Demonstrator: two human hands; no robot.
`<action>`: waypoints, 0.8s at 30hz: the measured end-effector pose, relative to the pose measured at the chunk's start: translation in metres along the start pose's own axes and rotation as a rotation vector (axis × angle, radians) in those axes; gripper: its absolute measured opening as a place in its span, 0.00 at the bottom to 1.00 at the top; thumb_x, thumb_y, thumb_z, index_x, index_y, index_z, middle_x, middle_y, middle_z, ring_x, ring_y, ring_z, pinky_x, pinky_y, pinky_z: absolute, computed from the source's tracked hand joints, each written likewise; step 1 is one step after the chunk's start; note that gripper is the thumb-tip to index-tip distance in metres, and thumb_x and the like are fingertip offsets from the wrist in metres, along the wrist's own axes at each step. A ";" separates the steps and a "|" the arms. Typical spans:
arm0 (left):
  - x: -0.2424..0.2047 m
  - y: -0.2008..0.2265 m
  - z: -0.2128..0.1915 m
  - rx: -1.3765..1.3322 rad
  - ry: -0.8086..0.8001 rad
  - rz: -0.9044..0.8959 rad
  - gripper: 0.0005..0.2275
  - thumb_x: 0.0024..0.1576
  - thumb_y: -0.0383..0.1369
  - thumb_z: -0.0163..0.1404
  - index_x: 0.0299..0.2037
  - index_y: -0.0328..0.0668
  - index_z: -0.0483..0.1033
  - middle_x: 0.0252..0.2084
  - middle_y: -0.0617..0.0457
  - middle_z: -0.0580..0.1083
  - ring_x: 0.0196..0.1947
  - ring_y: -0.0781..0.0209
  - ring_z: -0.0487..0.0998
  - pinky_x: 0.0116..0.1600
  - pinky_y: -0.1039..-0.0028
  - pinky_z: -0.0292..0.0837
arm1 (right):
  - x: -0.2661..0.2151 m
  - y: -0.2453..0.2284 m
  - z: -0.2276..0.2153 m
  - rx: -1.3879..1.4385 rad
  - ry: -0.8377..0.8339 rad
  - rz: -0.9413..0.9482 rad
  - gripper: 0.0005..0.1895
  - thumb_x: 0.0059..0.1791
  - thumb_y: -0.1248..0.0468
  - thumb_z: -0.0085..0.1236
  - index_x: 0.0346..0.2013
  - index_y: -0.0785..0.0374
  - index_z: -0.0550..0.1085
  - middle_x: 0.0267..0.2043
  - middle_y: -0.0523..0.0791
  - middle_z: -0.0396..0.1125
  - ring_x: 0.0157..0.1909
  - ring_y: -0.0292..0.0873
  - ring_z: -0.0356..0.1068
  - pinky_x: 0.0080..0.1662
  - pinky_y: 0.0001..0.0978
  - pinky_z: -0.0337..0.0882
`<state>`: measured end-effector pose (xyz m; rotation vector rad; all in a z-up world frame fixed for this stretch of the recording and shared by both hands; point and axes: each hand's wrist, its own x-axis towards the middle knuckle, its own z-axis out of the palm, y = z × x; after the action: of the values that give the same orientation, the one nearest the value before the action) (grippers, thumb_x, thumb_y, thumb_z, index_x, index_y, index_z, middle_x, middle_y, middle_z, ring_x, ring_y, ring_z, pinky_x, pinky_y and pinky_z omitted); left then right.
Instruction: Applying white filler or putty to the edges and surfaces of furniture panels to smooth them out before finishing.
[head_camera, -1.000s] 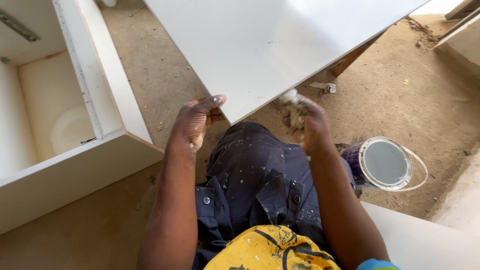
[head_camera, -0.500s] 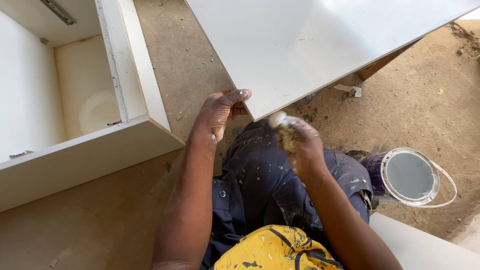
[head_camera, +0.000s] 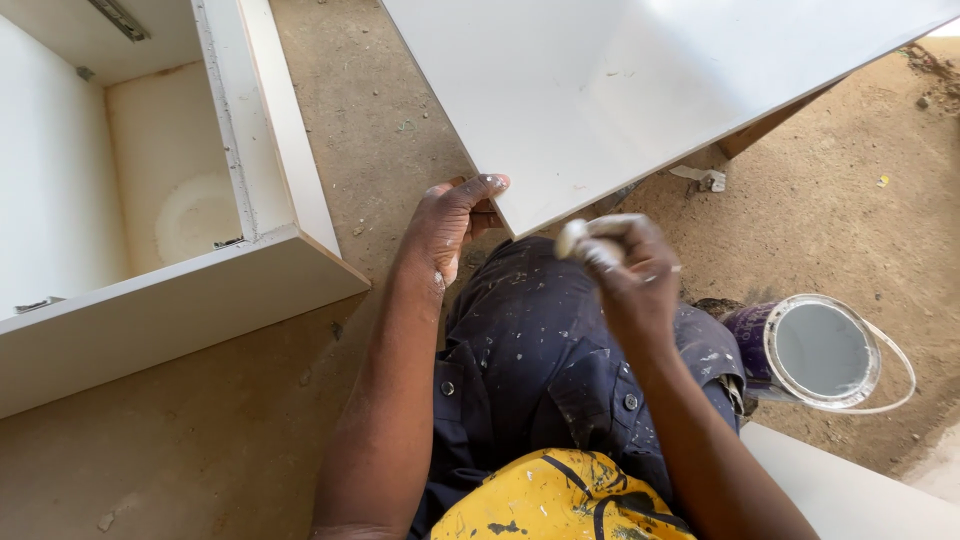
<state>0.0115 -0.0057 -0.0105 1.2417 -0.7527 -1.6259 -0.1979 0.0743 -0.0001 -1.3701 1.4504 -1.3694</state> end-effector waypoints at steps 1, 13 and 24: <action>-0.001 0.000 0.002 -0.001 -0.008 -0.003 0.15 0.48 0.41 0.64 0.38 0.42 0.78 0.31 0.49 0.81 0.33 0.57 0.85 0.40 0.74 0.65 | 0.004 -0.002 -0.007 -0.006 0.007 0.001 0.10 0.46 0.73 0.66 0.41 0.68 0.77 0.36 0.51 0.69 0.38 0.42 0.70 0.40 0.31 0.72; -0.004 0.002 0.003 -0.003 0.117 0.004 0.14 0.47 0.38 0.63 0.38 0.42 0.75 0.30 0.48 0.77 0.30 0.58 0.83 0.42 0.71 0.68 | 0.052 -0.015 -0.027 -0.411 0.274 -0.296 0.05 0.54 0.77 0.61 0.44 0.71 0.77 0.40 0.50 0.64 0.46 0.44 0.67 0.43 0.29 0.74; -0.020 0.025 0.003 -0.142 0.034 -0.032 0.19 0.52 0.49 0.60 0.41 0.45 0.72 0.31 0.52 0.75 0.34 0.58 0.80 0.49 0.66 0.64 | -0.020 0.007 0.045 -0.077 -0.168 -0.601 0.15 0.41 0.69 0.68 0.43 0.65 0.80 0.43 0.56 0.72 0.43 0.59 0.74 0.42 0.52 0.75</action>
<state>0.0169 0.0028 0.0197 1.1822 -0.5886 -1.6499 -0.1531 0.0834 -0.0191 -2.0248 1.0247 -1.5127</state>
